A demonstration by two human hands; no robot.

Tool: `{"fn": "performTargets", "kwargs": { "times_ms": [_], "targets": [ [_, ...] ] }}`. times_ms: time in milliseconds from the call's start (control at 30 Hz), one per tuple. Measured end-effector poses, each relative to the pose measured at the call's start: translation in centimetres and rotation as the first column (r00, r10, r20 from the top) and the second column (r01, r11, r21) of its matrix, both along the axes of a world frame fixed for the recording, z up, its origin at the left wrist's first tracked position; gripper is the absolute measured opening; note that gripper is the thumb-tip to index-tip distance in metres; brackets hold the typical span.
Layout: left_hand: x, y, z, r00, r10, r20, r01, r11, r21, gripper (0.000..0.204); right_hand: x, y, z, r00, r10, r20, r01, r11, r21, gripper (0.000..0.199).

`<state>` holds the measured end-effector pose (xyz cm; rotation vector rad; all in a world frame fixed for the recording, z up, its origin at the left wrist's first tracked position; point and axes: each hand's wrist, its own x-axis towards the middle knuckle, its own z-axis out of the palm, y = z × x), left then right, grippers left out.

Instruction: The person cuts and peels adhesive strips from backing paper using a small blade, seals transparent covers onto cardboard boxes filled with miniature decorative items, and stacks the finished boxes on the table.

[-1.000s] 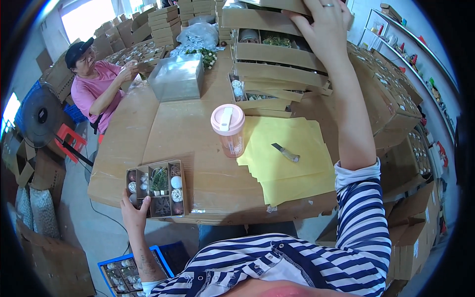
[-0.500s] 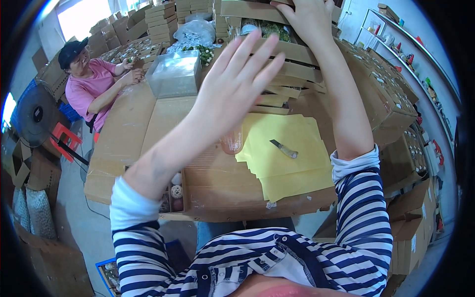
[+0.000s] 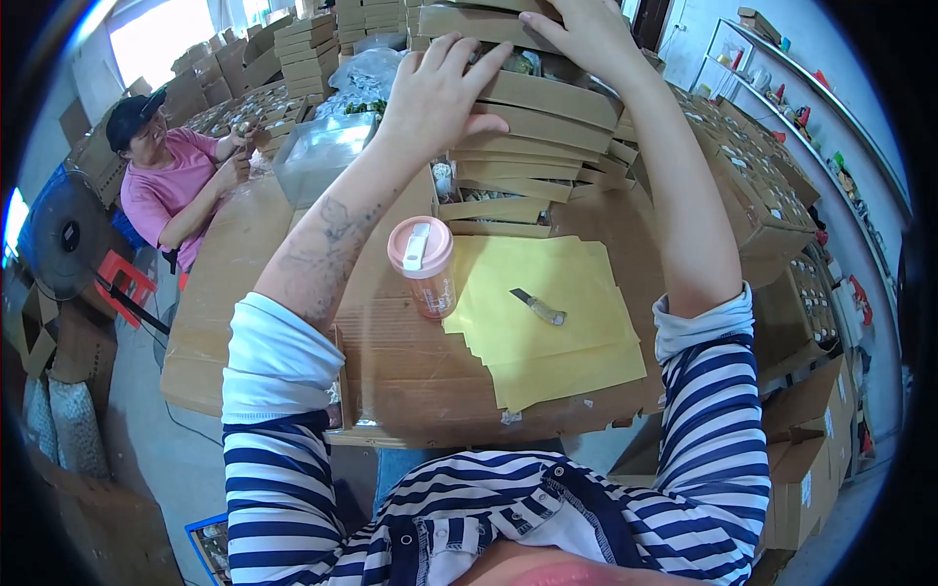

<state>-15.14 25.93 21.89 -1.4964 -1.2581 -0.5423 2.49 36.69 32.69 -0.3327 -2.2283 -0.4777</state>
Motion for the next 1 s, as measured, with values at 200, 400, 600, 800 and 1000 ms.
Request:
{"fn": "performTargets", "kwargs": {
  "times_ms": [200, 400, 600, 800, 1000],
  "targets": [
    [-0.2, 0.6, 0.0, 0.993, -0.015, 0.121, 0.018, 0.999, -0.029, 0.088, 1.0, 1.4, -0.6, 0.996, 0.063, -0.062, -0.062, 0.998, 0.018, 0.057],
    [0.1, 0.5, -0.8, 0.925, -0.186, 0.332, 0.185, 0.982, 0.037, 0.108, 3.3, 5.9, -4.8, 0.846, 0.055, -0.530, -0.220, 0.942, -0.253, 0.064],
    [0.2, 1.5, -0.8, 0.761, -0.321, 0.564, 0.297, 0.945, 0.136, 0.147, 4.2, 8.3, -9.5, 0.572, -0.029, -0.820, -0.806, -0.202, -0.556, 0.101],
    [0.7, 0.3, 0.5, -0.240, -0.258, 0.936, 0.712, 0.608, 0.350, 0.107, 4.4, 6.9, -10.3, 0.573, 0.046, -0.818, -0.806, -0.147, -0.573, 0.097],
    [1.2, 0.2, 0.5, -0.177, -0.301, 0.937, 0.805, 0.504, 0.314, 0.096, 5.4, 5.7, -9.6, 0.542, 0.100, -0.835, -0.824, -0.136, -0.551, 0.088]
  ]
}}
